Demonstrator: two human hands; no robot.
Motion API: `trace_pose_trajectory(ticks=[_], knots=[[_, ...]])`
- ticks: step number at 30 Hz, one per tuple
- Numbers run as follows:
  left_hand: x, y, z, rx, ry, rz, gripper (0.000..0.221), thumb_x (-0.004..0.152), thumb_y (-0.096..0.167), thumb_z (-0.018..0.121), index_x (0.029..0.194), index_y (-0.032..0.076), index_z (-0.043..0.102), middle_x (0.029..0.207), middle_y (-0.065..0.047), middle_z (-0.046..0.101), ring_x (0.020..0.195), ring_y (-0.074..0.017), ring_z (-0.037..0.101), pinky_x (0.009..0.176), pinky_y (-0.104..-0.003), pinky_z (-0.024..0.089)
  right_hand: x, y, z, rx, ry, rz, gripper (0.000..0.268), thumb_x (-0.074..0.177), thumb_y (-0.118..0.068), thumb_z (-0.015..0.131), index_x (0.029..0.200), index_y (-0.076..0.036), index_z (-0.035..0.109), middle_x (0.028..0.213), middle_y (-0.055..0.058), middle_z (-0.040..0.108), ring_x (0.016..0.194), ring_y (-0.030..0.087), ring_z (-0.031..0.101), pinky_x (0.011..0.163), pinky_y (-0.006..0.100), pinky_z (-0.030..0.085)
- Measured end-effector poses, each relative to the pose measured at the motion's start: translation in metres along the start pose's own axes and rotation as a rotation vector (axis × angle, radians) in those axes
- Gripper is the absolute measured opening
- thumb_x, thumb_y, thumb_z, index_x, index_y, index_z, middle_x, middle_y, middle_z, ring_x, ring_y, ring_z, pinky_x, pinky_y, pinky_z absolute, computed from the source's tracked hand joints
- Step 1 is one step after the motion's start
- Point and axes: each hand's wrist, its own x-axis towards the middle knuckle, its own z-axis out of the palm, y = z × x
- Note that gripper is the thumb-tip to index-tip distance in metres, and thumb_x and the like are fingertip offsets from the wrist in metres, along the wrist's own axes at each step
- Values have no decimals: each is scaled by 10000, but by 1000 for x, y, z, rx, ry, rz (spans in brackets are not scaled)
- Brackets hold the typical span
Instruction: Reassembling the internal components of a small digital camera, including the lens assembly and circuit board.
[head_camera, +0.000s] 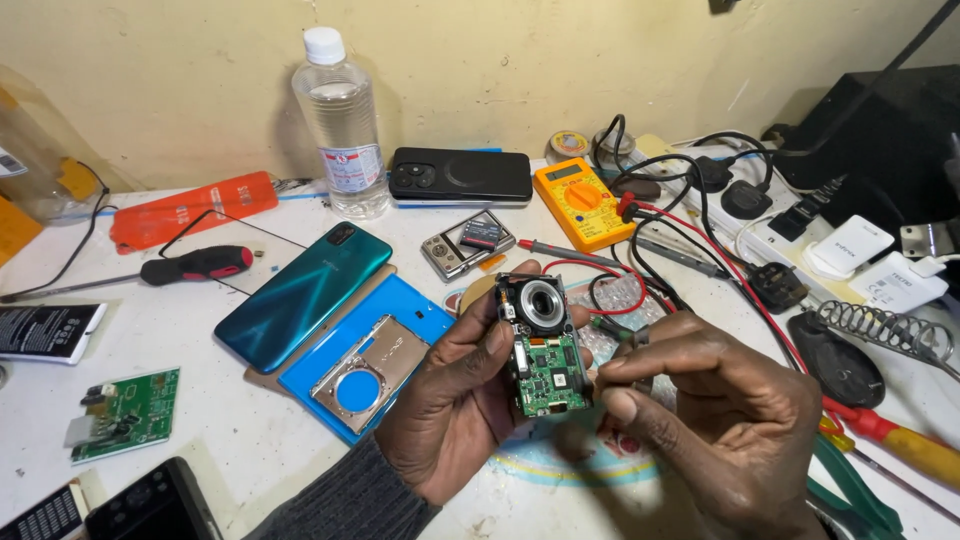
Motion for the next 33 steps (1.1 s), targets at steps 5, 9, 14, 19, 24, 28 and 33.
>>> trace_pose_trajectory(ticks=[5, 9, 14, 19, 24, 28, 33], knots=[[0, 1, 1, -12, -20, -2, 626, 933, 160, 698, 1504, 85, 451, 1405, -314, 587, 1214, -357, 629, 1048, -433, 508, -2, 3, -1, -72, -25, -9, 169, 789, -60, 756, 940, 14, 743, 747, 101, 736, 736, 169, 641, 693, 229, 505], [-2, 1, 0, -14, -3, -20, 629, 928, 162, 697, 1507, 90, 461, 1386, -295, 608, 1122, -351, 670, 1003, -430, 537, -3, 6, -2, -63, -41, -18, 167, 783, -36, 765, 938, 18, 730, 805, 111, 756, 755, 170, 653, 707, 233, 518], [-1, -2, -1, -35, 73, -6, 637, 928, 146, 687, 1525, 103, 466, 1349, -229, 634, 1213, -324, 640, 942, -444, 580, -2, 6, -1, -16, -21, 55, 168, 792, -39, 754, 945, 29, 738, 789, 126, 710, 787, 197, 633, 723, 253, 492], [0, -6, -4, -31, 191, -22, 518, 947, 171, 652, 1437, 43, 545, 1159, -144, 655, 1120, -313, 665, 900, -472, 614, -1, 11, -2, 43, 4, 104, 233, 774, 4, 769, 995, 60, 719, 889, 158, 684, 876, 218, 648, 791, 269, 516], [-1, -7, 15, -28, 339, -49, 526, 864, 192, 691, 1346, 37, 547, 1272, -229, 693, 1088, -364, 686, 809, -494, 632, 1, 14, -3, 56, 68, 166, 205, 810, -8, 747, 1004, 57, 725, 893, 141, 634, 879, 203, 625, 771, 251, 514], [-4, -17, 6, 43, 279, -98, 377, 969, 232, 629, 1174, -79, 574, 1019, -360, 725, 823, -368, 719, 669, -436, 634, 5, 16, -7, 34, 161, 273, 205, 786, 13, 731, 982, 74, 742, 962, 178, 705, 915, 227, 689, 785, 277, 564], [-6, -18, 12, 204, 259, -205, 481, 972, 325, 591, 1225, -83, 615, 904, -329, 719, 662, -316, 682, 547, -357, 560, 4, 24, -10, 93, 122, 319, 169, 809, 3, 724, 951, 94, 738, 917, 187, 730, 825, 233, 715, 737, 295, 585]])
